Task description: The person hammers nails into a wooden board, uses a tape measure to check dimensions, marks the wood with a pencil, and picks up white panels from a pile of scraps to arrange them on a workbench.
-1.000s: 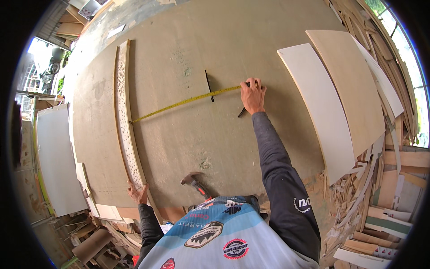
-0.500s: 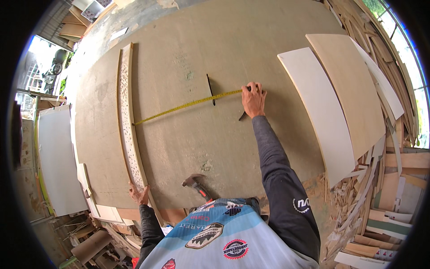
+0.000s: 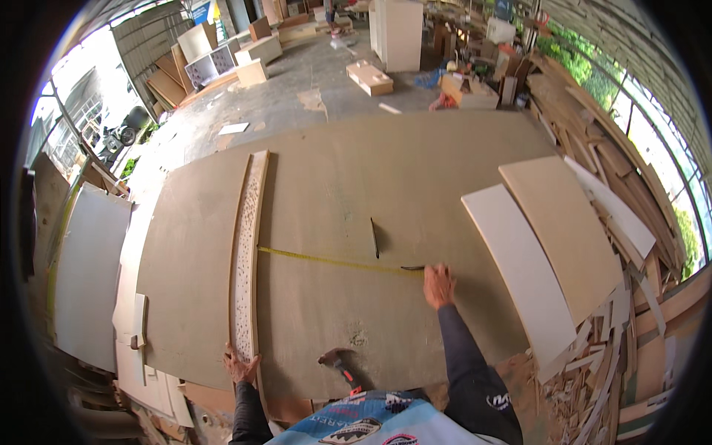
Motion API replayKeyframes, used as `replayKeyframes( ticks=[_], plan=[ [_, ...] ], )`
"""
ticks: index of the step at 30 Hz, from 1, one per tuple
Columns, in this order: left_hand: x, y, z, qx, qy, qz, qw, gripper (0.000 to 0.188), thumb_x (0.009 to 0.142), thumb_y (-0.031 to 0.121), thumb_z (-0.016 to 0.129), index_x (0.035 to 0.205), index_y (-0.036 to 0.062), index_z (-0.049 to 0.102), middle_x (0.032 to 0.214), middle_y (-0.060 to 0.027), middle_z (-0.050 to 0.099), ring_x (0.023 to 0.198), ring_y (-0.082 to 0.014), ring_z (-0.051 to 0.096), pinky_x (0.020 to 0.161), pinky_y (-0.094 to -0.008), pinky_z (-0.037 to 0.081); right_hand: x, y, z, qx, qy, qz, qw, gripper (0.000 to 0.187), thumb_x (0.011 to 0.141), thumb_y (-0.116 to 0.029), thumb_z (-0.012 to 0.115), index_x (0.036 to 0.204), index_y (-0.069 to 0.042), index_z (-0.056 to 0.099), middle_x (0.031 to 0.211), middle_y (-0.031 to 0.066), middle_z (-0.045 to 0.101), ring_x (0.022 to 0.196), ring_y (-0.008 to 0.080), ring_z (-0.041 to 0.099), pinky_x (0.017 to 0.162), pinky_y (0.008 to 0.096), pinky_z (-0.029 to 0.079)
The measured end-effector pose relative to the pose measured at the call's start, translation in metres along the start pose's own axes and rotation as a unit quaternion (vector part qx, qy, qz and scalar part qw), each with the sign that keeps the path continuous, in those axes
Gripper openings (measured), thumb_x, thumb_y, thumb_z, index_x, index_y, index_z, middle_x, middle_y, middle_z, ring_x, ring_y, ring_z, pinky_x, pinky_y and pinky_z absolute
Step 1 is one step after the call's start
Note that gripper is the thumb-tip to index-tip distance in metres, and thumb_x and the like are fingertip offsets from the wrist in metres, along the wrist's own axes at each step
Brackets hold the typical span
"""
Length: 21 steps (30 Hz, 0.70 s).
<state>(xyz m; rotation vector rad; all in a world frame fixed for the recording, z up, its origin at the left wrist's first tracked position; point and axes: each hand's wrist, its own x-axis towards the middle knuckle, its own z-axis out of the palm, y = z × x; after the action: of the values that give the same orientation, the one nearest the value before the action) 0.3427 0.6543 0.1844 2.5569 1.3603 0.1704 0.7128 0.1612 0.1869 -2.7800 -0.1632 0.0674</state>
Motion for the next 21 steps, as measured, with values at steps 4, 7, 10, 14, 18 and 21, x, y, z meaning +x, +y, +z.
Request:
replayKeyframes(
  ticks=[4,7,10,14,18,21],
  plan=[
    [-0.005,0.009,0.010,0.002,0.055,0.015,0.998,0.119,0.052,0.044,0.081,0.150,0.0044,0.026,0.125,-0.0285,0.045,0.118,-0.0424,0.043,0.102,-0.0506,0.032,-0.079,0.029,0.003,0.042,-0.029,-0.004,0.999,0.021,0.095,-0.020,0.053,0.110,-0.009,0.063,0.109,0.0195,0.055,0.106,0.0356,0.052,0.093,0.0461,0.042],
    [-0.010,0.007,0.013,-0.014,0.071,0.010,0.997,0.119,0.051,0.044,0.080,0.150,0.0048,0.026,0.126,-0.0278,0.045,0.118,-0.0417,0.043,0.101,-0.0515,0.031,-0.131,0.021,-0.013,0.077,-0.031,-0.015,0.996,0.018,0.093,-0.017,0.057,0.105,-0.005,0.064,0.101,0.0192,0.057,0.100,0.0366,0.054,0.088,0.0452,0.044],
    [-0.011,0.024,-0.008,-0.054,0.022,-0.015,0.998,0.116,0.052,0.042,0.080,0.149,0.0064,0.028,0.127,-0.0264,0.045,0.123,-0.0416,0.039,0.106,-0.0509,0.026,-0.170,0.020,-0.001,0.104,-0.023,0.022,0.994,0.019,0.091,-0.016,0.059,0.105,-0.003,0.064,0.094,0.0191,0.058,0.096,0.0372,0.055,0.083,0.0445,0.045],
    [-0.015,0.015,-0.008,-0.054,0.052,0.001,0.997,0.111,0.050,0.042,0.078,0.144,0.0036,0.033,0.112,-0.0193,0.046,0.114,-0.0362,0.041,0.101,-0.0462,0.029,-0.201,0.013,0.016,0.136,-0.003,0.010,0.991,0.021,0.089,-0.016,0.062,0.106,-0.004,0.064,0.096,0.0204,0.060,0.092,0.0376,0.056,0.080,0.0451,0.045],
    [-0.015,0.016,-0.009,-0.056,0.058,0.004,0.997,0.112,0.052,0.042,0.079,0.145,0.0037,0.031,0.114,-0.0192,0.045,0.114,-0.0359,0.041,0.102,-0.0452,0.029,-0.216,-0.021,0.016,0.209,0.057,0.006,0.976,0.027,0.089,-0.018,0.062,0.112,-0.003,0.061,0.105,0.0215,0.061,0.094,0.0368,0.057,0.083,0.0454,0.046],
    [-0.013,0.015,-0.007,-0.067,0.055,0.008,0.996,0.112,0.053,0.044,0.078,0.146,0.0029,0.029,0.116,-0.0192,0.045,0.115,-0.0355,0.041,0.103,-0.0450,0.029,-0.230,-0.058,0.017,0.244,0.120,0.009,0.962,0.031,0.090,-0.019,0.062,0.115,-0.001,0.059,0.106,0.0216,0.061,0.096,0.0363,0.058,0.084,0.0445,0.047]
  ],
)
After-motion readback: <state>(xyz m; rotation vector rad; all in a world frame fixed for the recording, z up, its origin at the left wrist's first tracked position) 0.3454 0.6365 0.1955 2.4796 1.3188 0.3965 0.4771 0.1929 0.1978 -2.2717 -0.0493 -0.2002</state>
